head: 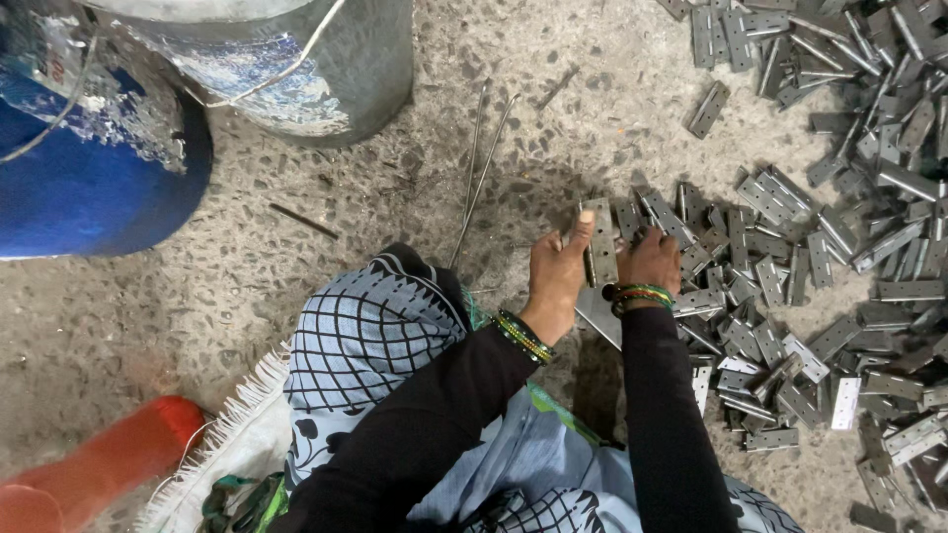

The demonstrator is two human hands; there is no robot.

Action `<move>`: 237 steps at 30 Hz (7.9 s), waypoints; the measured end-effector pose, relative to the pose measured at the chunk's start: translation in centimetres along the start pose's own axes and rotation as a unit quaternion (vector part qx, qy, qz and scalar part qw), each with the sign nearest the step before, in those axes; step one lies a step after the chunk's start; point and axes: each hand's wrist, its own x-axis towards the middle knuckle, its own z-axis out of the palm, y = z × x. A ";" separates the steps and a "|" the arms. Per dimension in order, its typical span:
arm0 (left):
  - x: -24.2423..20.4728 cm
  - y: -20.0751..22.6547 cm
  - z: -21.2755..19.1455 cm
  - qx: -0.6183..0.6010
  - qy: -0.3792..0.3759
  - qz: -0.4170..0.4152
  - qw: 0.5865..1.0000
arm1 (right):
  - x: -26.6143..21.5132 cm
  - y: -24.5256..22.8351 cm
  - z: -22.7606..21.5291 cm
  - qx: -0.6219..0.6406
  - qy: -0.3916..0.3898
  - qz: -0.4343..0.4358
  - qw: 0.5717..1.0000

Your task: The person sits on the floor and repeatedly picks up small metal brackets and rods, inserts the rods into the brackets, and places the assembled units into a nearby bucket. The person handles the parts one at a time and continues the process throughout the clip.

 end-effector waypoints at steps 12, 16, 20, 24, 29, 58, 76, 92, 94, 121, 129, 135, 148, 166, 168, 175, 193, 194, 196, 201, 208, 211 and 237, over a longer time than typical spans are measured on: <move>-1.7 2.5 0.9 -0.081 -0.075 0.005 0.994 | -4.4 4.6 -1.9 0.294 0.048 -0.071 0.952; -1.6 1.0 0.9 -0.056 -0.036 0.021 0.998 | -15.1 5.2 -3.8 0.472 0.209 -0.097 0.851; -1.2 -1.2 0.7 -0.006 -0.060 -0.003 0.998 | -19.0 3.8 -1.0 0.423 0.039 0.095 0.900; -0.9 -3.7 -0.5 0.008 -0.123 0.045 0.991 | -21.3 5.2 1.7 0.551 0.070 0.097 0.826; -0.6 -5.0 -0.6 0.039 -0.164 -0.002 0.986 | -18.5 6.5 4.7 0.306 0.055 0.142 0.940; -2.4 1.6 0.7 0.245 0.063 0.015 0.967 | -1.9 1.1 -0.1 -0.033 0.087 -0.095 0.991; -2.7 -1.8 0.6 0.184 0.024 0.046 0.982 | -14.6 4.5 -4.5 0.152 0.304 -0.143 0.929; -3.4 -3.2 -0.5 0.204 -0.137 -0.011 0.969 | -19.1 1.7 -3.6 0.371 0.098 -0.052 0.922; -3.3 -2.7 -0.7 0.186 -0.146 0.000 0.972 | -19.0 2.2 -3.7 0.495 0.015 0.023 0.868; -1.8 -2.4 0.1 0.143 -0.227 -0.043 0.962 | -15.6 7.5 -4.8 0.789 -0.136 0.167 0.575; -1.8 -2.4 -0.7 0.091 -0.118 -0.157 0.976 | -15.9 3.9 -7.4 0.325 0.093 -0.118 0.934; -0.3 -2.0 -0.3 0.041 -0.117 -0.047 0.991 | -10.0 6.3 -7.1 0.089 0.084 -0.155 0.980; -3.4 1.3 0.8 0.059 -0.111 -0.010 0.992 | -7.9 11.1 -7.4 0.245 0.137 -0.132 0.951; -0.6 -2.8 0.3 0.081 -0.054 0.003 0.995 | -18.8 7.1 4.3 0.646 0.093 0.174 0.737; -0.5 -3.1 0.4 0.028 -0.062 0.018 0.998 | -18.1 7.3 4.5 0.548 0.013 0.217 0.808; -0.9 -4.7 -0.5 0.168 -0.144 0.017 0.975 | -17.8 6.3 1.8 0.411 0.014 0.173 0.895; -3.3 -1.5 0.0 0.195 -0.228 0.061 0.952 | -19.9 5.2 -4.4 0.688 0.001 0.212 0.694; -3.2 -2.0 -0.1 0.172 -0.233 0.061 0.955 | -20.1 5.5 -4.3 0.656 0.004 0.190 0.730; -2.5 -2.8 -0.3 0.168 -0.224 0.056 0.958 | -19.8 5.8 -4.1 0.591 0.010 0.141 0.794; -0.8 -5.2 -0.3 0.212 -0.153 -0.021 0.965 | -18.5 6.7 -4.7 0.732 -0.059 0.173 0.656; -1.3 -4.6 -1.1 0.137 -0.196 -0.099 0.966 | -17.9 4.0 -8.6 0.334 0.029 0.098 0.937; -1.5 -3.6 -0.9 0.172 -0.221 -0.084 0.956 | -18.3 2.2 -9.3 0.184 0.143 -0.197 0.952; 0.0 -7.3 1.8 0.390 -0.412 0.236 0.789 | -22.8 15.3 -7.4 0.912 -0.180 0.322 0.180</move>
